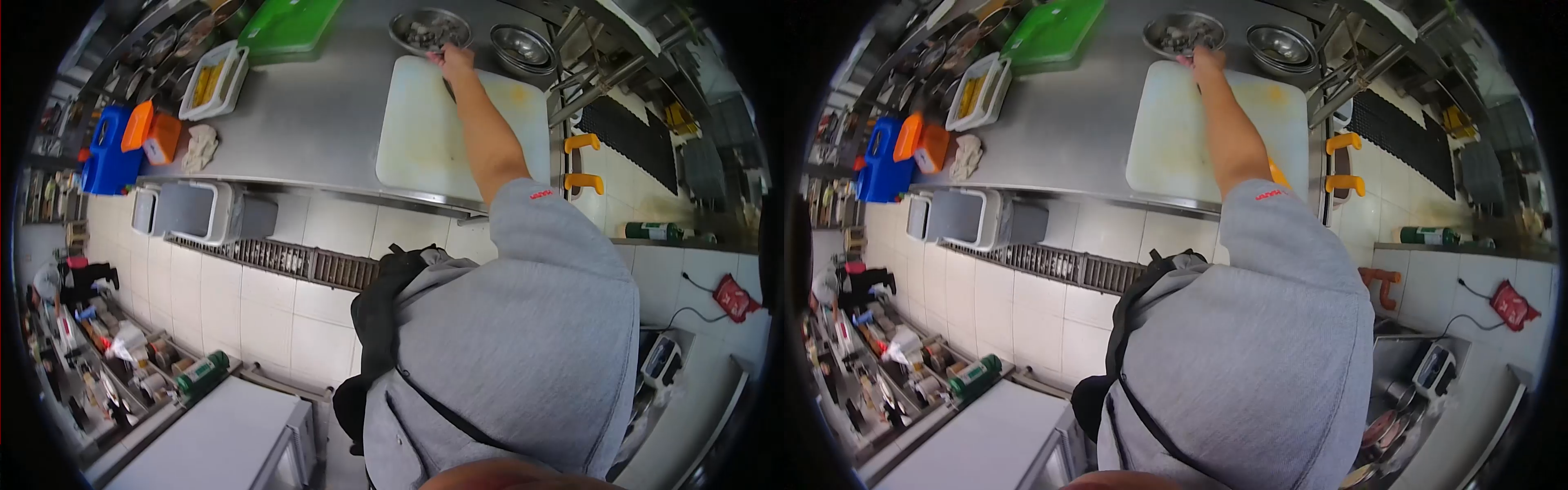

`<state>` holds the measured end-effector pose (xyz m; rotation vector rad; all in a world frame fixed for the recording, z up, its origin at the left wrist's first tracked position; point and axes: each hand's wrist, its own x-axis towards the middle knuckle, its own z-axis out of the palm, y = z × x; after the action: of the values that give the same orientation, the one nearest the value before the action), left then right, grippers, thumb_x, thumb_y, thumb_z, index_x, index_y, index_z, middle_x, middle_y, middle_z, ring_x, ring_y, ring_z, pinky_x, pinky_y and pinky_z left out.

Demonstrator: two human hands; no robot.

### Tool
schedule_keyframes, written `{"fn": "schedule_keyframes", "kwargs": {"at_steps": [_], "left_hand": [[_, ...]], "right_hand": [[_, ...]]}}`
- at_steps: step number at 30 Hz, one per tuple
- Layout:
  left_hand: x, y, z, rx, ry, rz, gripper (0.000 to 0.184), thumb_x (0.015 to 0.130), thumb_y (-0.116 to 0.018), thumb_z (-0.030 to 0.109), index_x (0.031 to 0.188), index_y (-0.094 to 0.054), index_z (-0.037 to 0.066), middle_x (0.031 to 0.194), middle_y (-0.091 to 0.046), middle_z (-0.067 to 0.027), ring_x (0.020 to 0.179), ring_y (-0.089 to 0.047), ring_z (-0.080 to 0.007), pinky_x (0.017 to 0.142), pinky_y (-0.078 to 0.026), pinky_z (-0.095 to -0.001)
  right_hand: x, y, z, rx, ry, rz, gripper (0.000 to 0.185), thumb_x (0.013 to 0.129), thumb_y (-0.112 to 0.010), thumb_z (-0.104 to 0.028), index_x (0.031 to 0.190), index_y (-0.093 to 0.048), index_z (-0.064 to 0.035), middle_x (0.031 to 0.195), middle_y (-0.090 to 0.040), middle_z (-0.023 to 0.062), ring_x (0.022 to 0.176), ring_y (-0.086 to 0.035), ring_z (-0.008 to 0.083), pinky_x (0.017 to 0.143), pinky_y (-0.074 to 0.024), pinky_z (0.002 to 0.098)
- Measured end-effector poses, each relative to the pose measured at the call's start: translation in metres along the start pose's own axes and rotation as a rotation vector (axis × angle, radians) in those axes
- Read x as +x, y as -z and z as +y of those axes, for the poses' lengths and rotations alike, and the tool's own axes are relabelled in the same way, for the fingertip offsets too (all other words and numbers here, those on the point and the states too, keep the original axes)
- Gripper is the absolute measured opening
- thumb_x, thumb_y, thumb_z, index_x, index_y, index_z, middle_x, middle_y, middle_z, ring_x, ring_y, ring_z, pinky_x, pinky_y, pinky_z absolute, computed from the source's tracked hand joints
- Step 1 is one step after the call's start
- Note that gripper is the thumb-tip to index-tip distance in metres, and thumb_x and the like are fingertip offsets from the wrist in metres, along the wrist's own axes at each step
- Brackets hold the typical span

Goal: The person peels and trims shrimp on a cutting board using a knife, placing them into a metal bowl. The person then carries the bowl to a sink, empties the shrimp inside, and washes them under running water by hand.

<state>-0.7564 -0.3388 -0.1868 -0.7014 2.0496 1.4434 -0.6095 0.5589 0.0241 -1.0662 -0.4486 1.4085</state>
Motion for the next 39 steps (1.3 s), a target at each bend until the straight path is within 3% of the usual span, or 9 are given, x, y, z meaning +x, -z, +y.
{"fn": "schedule_keyframes", "kwargs": {"at_steps": [4, 6, 11, 14, 16, 20, 26, 36, 39], "left_hand": [[0.075, -0.016, 0.057, 0.036, -0.023, -0.073, 0.032, 0.094, -0.062, 0.025, 0.116, -0.060, 0.002, 0.081, -0.068, -0.0133, 0.069, -0.063, -0.0165, 0.057, -0.049, -0.0304], [0.108, -0.032, 0.090, 0.039, -0.059, -0.118, 0.031, 0.094, -0.062, 0.026, 0.115, -0.060, 0.002, 0.081, -0.068, -0.0133, 0.067, -0.063, -0.0161, 0.056, -0.049, -0.0303], [0.183, -0.073, 0.176, 0.151, -0.076, -0.210, 0.031, 0.094, -0.062, 0.026, 0.114, -0.060, 0.002, 0.080, -0.068, -0.0131, 0.066, -0.062, -0.0157, 0.055, -0.049, -0.0302], [0.209, -0.096, 0.221, 0.219, -0.095, -0.256, 0.031, 0.094, -0.062, 0.026, 0.113, -0.060, 0.002, 0.080, -0.068, -0.0130, 0.066, -0.062, -0.0156, 0.055, -0.048, -0.0302], [0.219, -0.117, 0.248, 0.275, -0.096, -0.294, 0.031, 0.094, -0.062, 0.026, 0.113, -0.060, 0.002, 0.080, -0.067, -0.0129, 0.065, -0.062, -0.0155, 0.055, -0.048, -0.0302], [0.223, -0.152, 0.278, 0.365, -0.124, -0.341, 0.030, 0.094, -0.062, 0.026, 0.112, -0.060, 0.002, 0.079, -0.067, -0.0128, 0.065, -0.061, -0.0154, 0.054, -0.048, -0.0302], [0.198, -0.215, 0.286, 0.420, -0.175, -0.380, 0.030, 0.094, -0.061, 0.026, 0.111, -0.061, 0.002, 0.079, -0.067, -0.0126, 0.064, -0.061, -0.0151, 0.054, -0.047, -0.0301], [0.167, -0.279, 0.262, 0.553, -0.139, -0.513, 0.029, 0.094, -0.061, 0.026, 0.110, -0.061, 0.002, 0.078, -0.067, -0.0122, 0.063, -0.060, -0.0147, 0.053, -0.047, -0.0301], [0.168, -0.275, 0.259, 0.582, -0.134, -0.519, 0.029, 0.094, -0.061, 0.026, 0.110, -0.061, 0.002, 0.078, -0.067, -0.0121, 0.063, -0.060, -0.0146, 0.053, -0.047, -0.0301]], "right_hand": [[-0.037, 0.020, -0.019, -0.583, 0.144, 0.156, 0.024, 0.087, -0.061, -0.008, 0.096, -0.060, 0.0143, 0.083, -0.067, 0.0235, 0.074, -0.071, 0.0405, 0.062, -0.0609, 0.0428], [-0.016, 0.046, -0.040, -1.246, 0.722, 0.410, 0.025, 0.084, -0.065, -0.019, 0.091, -0.069, 0.0049, 0.082, -0.071, 0.0225, 0.078, -0.073, 0.0330, 0.073, -0.0592, 0.0416], [0.027, 0.105, -0.125, -1.222, 0.569, 0.502, 0.024, 0.081, -0.064, -0.018, 0.094, -0.075, -0.0022, 0.098, -0.072, 0.0239, 0.096, -0.070, 0.0390, 0.086, -0.0554, 0.0439], [0.044, 0.138, -0.141, -1.714, 0.375, 0.251, 0.025, 0.082, -0.064, -0.018, 0.096, -0.074, 0.0006, 0.100, -0.070, 0.0272, 0.097, -0.069, 0.0405, 0.087, -0.0550, 0.0446], [0.043, 0.138, -0.151, -1.550, 0.407, 0.594, 0.019, 0.087, -0.062, -0.013, 0.093, -0.074, 0.0003, 0.090, -0.073, 0.0209, 0.087, -0.073, 0.0317, 0.078, -0.0577, 0.0446], [0.047, 0.146, -0.180, -1.989, 0.268, 0.483, 0.031, 0.091, -0.060, -0.022, 0.100, -0.071, 0.0046, 0.099, -0.070, 0.0272, 0.096, -0.070, 0.0361, 0.082, -0.0562, 0.0473], [0.087, 0.160, -0.179, -1.693, 0.185, 0.486, 0.038, 0.092, -0.062, -0.031, 0.114, -0.069, -0.0012, 0.115, -0.068, 0.0226, 0.106, -0.066, 0.0396, 0.088, -0.0545, 0.0518], [0.090, 0.137, -0.204, -1.990, 0.436, 0.517, 0.035, 0.089, -0.061, -0.024, 0.119, -0.069, -0.0076, 0.123, -0.066, 0.0218, 0.110, -0.065, 0.0401, 0.092, -0.0540, 0.0529], [0.098, 0.136, -0.213, -2.011, 0.630, 0.479, 0.034, 0.087, -0.060, -0.020, 0.117, -0.069, -0.0061, 0.116, -0.068, 0.0230, 0.100, -0.070, 0.0374, 0.077, -0.0594, 0.0481]]}}
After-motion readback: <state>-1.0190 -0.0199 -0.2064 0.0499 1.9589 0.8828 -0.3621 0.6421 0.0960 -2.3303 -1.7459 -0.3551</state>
